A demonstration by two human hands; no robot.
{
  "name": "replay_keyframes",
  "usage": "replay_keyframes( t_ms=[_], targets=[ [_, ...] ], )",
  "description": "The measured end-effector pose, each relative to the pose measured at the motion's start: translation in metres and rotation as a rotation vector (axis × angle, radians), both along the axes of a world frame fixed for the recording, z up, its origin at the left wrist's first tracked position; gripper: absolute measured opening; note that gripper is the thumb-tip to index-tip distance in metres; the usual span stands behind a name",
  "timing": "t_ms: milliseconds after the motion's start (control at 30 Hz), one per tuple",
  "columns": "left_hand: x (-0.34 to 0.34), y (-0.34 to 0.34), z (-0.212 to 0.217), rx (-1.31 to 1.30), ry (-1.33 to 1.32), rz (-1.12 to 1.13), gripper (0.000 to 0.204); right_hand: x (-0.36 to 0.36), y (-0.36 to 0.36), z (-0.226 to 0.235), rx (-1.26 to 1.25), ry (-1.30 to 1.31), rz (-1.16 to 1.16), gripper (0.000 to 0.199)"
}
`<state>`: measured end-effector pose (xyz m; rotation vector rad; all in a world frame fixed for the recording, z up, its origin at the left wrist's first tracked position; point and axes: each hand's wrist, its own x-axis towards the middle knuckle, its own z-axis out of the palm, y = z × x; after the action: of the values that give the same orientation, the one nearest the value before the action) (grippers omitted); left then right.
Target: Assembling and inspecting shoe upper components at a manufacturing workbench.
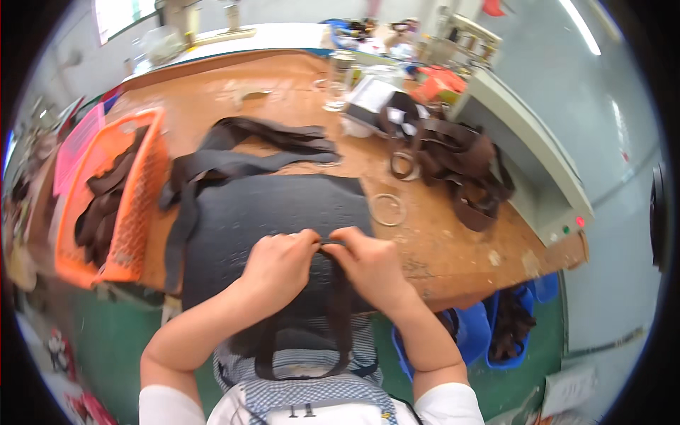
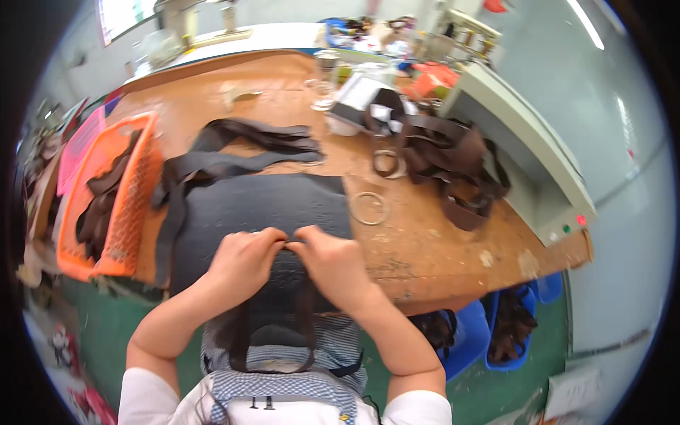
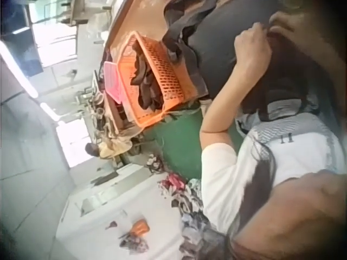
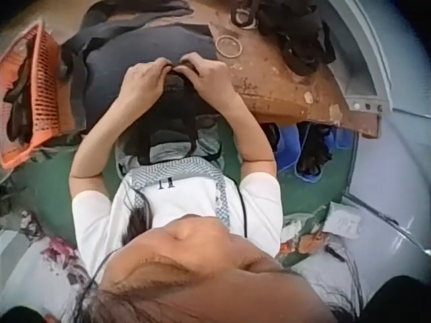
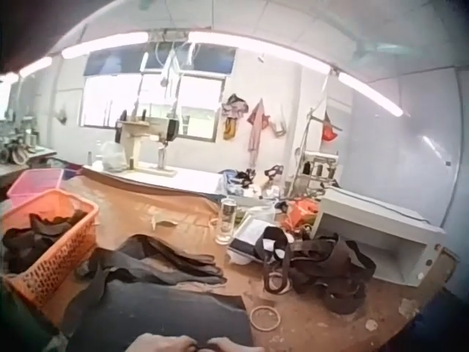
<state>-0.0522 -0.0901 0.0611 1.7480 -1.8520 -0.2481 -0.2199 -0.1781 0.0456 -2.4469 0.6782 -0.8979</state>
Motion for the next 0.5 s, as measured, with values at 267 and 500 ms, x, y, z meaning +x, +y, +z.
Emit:
replay_keyframes(
  t_ms=[267, 500],
  targets=[
    [0.053, -0.023, -0.086, 0.107, -0.01, 0.252, 0.02, 0.006, -0.004, -0.076, 0.133, 0.045, 0.117, 0.041],
    [0.03, -0.025, -0.077, 0.237, -0.017, 0.242, 0.021, 0.032, 0.017, -0.08, -0.03, 0.018, -0.032, 0.064]
  ],
)
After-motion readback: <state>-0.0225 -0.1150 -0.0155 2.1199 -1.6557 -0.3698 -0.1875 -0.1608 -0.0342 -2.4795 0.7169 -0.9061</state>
